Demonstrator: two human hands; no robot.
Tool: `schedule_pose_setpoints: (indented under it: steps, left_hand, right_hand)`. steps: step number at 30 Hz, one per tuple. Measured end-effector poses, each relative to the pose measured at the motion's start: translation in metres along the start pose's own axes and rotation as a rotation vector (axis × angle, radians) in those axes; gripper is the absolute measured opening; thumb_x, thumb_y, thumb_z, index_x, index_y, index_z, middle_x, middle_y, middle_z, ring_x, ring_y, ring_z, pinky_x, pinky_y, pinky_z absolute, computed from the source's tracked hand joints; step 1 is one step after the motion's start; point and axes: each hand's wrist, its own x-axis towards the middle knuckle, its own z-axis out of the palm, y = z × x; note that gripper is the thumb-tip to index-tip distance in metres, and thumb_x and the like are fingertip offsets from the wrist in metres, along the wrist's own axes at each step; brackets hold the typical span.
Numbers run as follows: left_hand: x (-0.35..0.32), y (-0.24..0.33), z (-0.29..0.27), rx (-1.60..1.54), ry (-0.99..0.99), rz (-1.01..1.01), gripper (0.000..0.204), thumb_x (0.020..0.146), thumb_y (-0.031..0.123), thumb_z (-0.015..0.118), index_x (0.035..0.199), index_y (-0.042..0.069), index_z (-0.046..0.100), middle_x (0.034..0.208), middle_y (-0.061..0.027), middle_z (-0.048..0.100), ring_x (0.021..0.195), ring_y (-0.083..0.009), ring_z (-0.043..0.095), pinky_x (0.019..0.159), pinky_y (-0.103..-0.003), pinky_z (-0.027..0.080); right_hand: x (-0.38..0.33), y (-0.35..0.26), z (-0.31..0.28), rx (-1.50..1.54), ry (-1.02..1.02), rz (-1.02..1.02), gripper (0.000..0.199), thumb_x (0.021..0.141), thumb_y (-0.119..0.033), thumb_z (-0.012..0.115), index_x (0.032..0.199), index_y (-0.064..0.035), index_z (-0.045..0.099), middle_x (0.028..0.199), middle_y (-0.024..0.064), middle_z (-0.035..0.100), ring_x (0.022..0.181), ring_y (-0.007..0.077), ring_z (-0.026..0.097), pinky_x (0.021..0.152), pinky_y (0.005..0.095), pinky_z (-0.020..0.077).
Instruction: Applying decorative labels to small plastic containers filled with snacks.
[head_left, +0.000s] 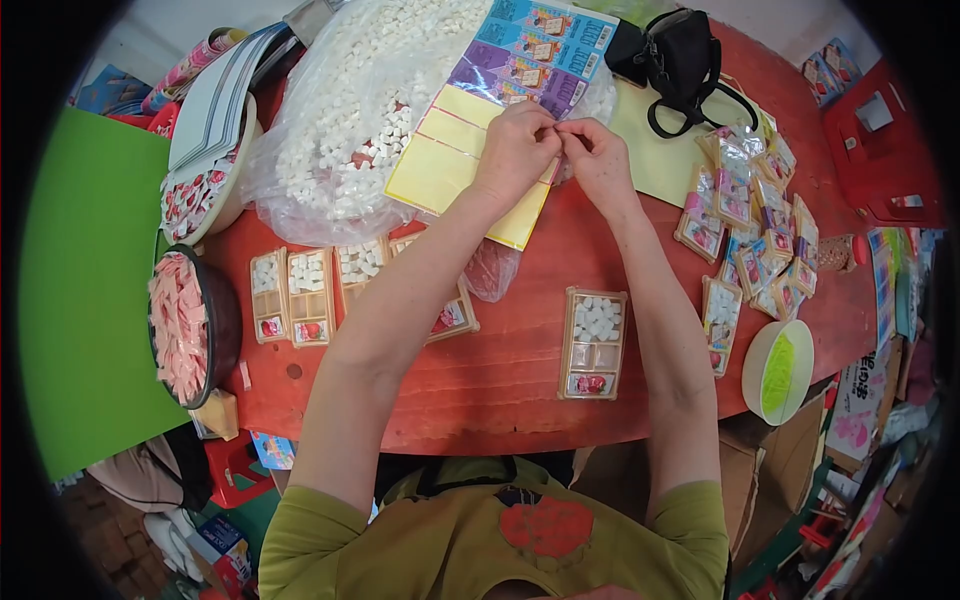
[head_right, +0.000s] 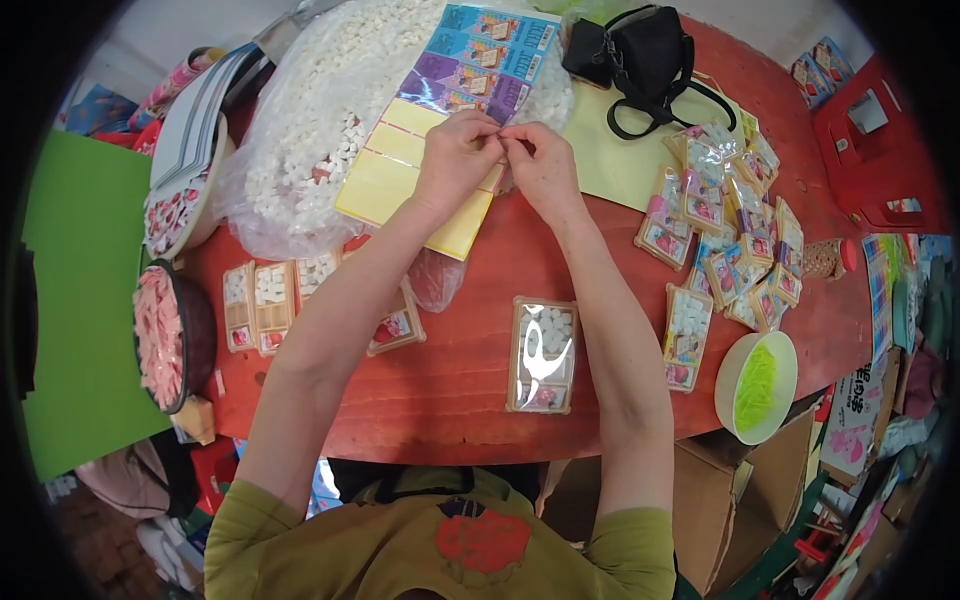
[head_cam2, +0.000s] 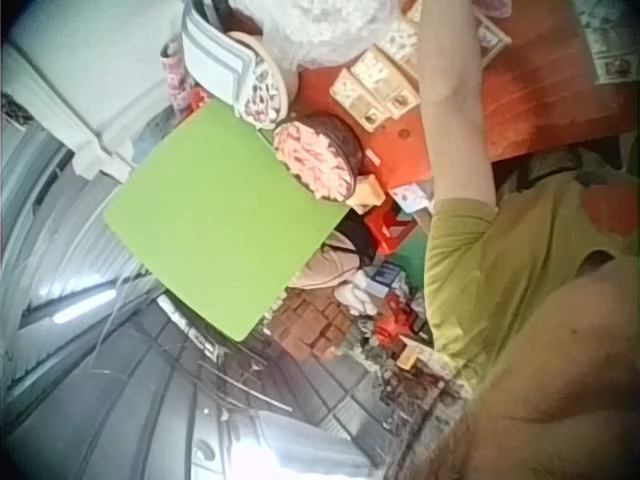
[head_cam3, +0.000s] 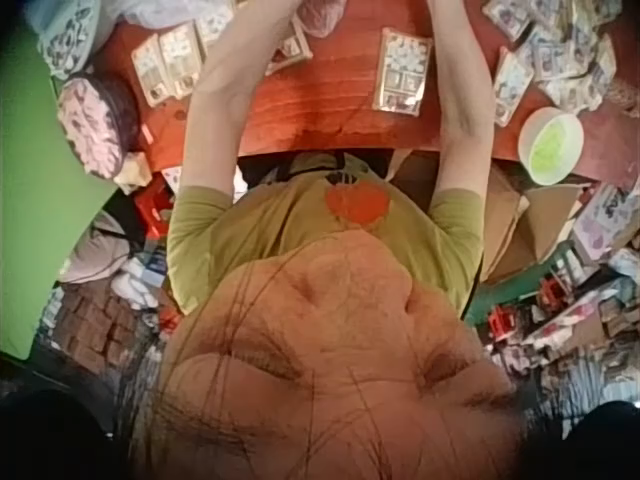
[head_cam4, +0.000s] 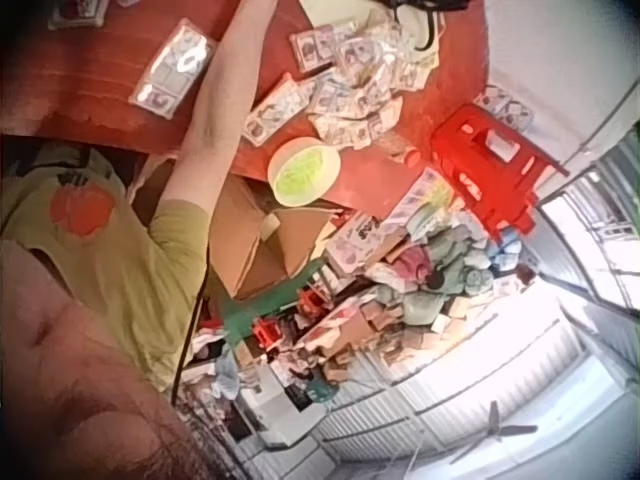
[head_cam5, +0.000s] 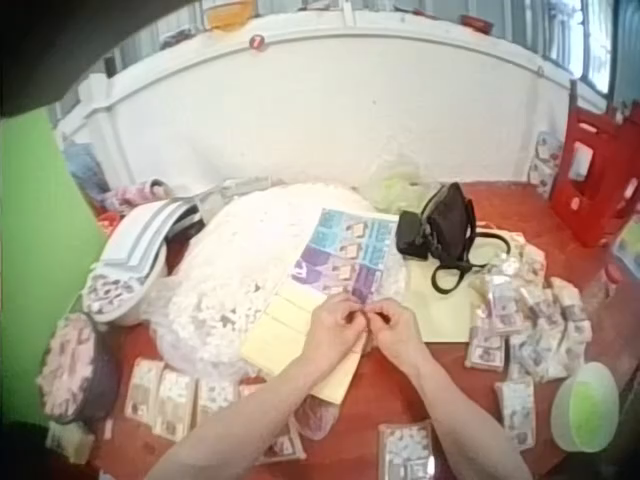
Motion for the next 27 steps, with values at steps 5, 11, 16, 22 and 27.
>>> schedule_pose_setpoints:
  steps: [5,11,16,22,27]
  left_hand:
    - [-0.001,-0.002,-0.002,-0.075,-0.006,-0.102,0.014,0.079,0.004,0.068,0.088,-0.006,0.069,0.094,-0.0112,0.069,0.085,-0.0208,0.069,0.076,-0.029,0.055]
    - [0.000,-0.011,0.005,-0.111,0.055,-0.033,0.015,0.081,0.007,0.071,0.091,-0.005,0.070,0.100,-0.0087,0.068,0.090,-0.0181,0.068,0.080,-0.028,0.055]
    - [0.005,-0.017,-0.003,-0.178,-0.087,-0.109,0.018,0.084,0.009,0.070,0.098,-0.002,0.070,0.100,-0.0090,0.068,0.092,-0.0166,0.066,0.082,-0.028,0.053]
    - [0.009,-0.009,-0.031,-0.503,0.169,-0.535,0.016,0.094,0.011,0.062,0.097,-0.005,0.066,0.096,-0.0103,0.067,0.089,-0.0195,0.066,0.078,-0.031,0.054]
    - [0.001,-0.008,-0.141,-0.844,0.521,-0.491,0.012,0.094,0.008,0.059,0.101,-0.002,0.059,0.088,-0.0127,0.066,0.081,-0.0239,0.067,0.071,-0.035,0.059]
  right_hand:
    - [-0.002,-0.018,-0.003,0.134,-0.045,0.227,0.015,0.095,-0.007,0.059,0.105,0.0005,0.067,0.092,0.0019,0.067,0.082,0.0060,0.059,0.071,0.0210,0.0480]
    - [0.002,-0.007,-0.004,0.165,-0.027,0.210,0.018,0.095,-0.010,0.059,0.108,0.0004,0.065,0.090,0.0008,0.066,0.076,0.0057,0.058,0.066,0.0211,0.0476]
    - [0.002,-0.013,-0.006,0.162,-0.072,0.249,0.017,0.095,-0.011,0.060,0.106,0.0004,0.066,0.090,0.0013,0.066,0.076,0.0064,0.058,0.066,0.0215,0.0476]
    - [0.015,0.007,-0.005,0.092,0.102,0.228,0.020,0.090,-0.012,0.062,0.105,0.0017,0.067,0.090,0.0032,0.066,0.078,0.0096,0.059,0.068,0.0252,0.0495]
    - [0.034,0.021,-0.025,0.121,0.319,0.287,0.031,0.086,-0.011,0.064,0.113,0.0028,0.061,0.095,0.0074,0.064,0.081,0.0141,0.061,0.072,0.0272,0.0506]
